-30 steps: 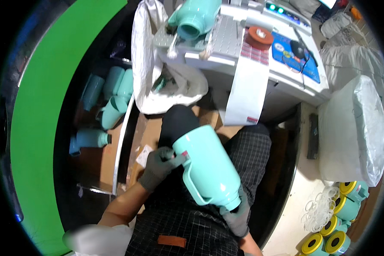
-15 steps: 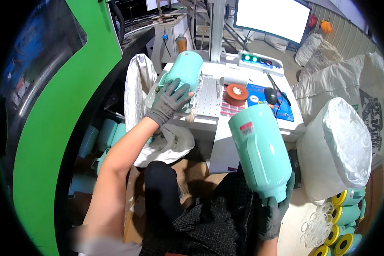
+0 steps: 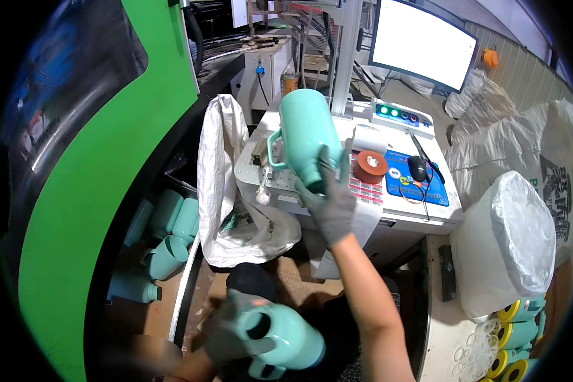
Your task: The person sits on the floor and repeatedly assembles teal plastic containers by inserting clear plastic rings into the necks and screwing on yellow lids. The person handles the containers one at a time, placing the finished units into a white bag.
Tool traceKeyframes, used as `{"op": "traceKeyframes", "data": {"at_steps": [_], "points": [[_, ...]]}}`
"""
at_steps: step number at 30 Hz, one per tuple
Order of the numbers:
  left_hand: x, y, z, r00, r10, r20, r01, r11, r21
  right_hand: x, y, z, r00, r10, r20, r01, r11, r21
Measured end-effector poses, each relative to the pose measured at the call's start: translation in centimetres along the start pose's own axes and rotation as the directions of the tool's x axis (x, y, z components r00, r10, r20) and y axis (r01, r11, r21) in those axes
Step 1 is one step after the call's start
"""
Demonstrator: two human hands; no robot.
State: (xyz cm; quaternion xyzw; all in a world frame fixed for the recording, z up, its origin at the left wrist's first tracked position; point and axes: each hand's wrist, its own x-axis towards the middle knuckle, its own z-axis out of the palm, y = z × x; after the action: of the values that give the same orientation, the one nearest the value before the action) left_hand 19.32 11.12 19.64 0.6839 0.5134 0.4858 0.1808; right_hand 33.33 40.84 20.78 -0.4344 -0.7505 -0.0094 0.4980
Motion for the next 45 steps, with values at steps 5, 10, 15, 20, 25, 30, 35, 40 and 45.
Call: {"op": "traceKeyframes", "data": {"at_steps": [5,10,15,20,25,30,35,40,45], "points": [[-0.7,-1.5,1.6,0.999,-0.031,0.01,0.032,0.995,-0.09,2.7,-3.3,7.6,0.967,0.178,0.183,-0.152,0.977,-0.148],[0.0,-1.3,1.9,0.998,-0.024,0.058,0.029,0.996,-0.083,2.4,-4.0,8.8,0.934,0.257,0.248,-0.201,0.952,-0.229],[0.5,-1.2,2.6,0.989,-0.071,0.128,0.094,0.978,-0.185,2.8,-5.2,8.5,0.842,0.377,0.385,-0.265,0.912,-0.313],[0.9,-0.6,3.7,0.981,-0.066,0.183,0.1,0.979,-0.178,3.6,-5.5,7.7,0.861,0.365,0.355,-0.263,0.915,-0.306],[1.1,-0.6,4.6,0.982,-0.048,0.182,0.087,0.973,-0.211,4.0,-5.9,6.7,0.889,0.322,0.326,-0.226,0.927,-0.299],[1.1,-0.7,4.5,0.977,-0.077,0.197,0.127,0.959,-0.253,4.1,-5.8,6.4,0.857,0.359,0.37,-0.279,0.926,-0.253],[1.1,-1.3,4.3,0.983,-0.066,0.173,0.115,0.949,-0.292,4.7,-5.6,6.5,0.861,0.32,0.396,-0.218,0.935,-0.281],[0.8,-1.7,3.4,0.982,-0.084,0.167,0.132,0.944,-0.303,4.5,-4.5,8.1,0.899,0.229,0.373,-0.117,0.947,-0.298],[0.8,-2.2,3.9,0.978,-0.103,0.181,0.153,0.945,-0.29,4.5,-3.7,7.2,0.894,0.257,0.367,-0.161,0.949,-0.272]]}}
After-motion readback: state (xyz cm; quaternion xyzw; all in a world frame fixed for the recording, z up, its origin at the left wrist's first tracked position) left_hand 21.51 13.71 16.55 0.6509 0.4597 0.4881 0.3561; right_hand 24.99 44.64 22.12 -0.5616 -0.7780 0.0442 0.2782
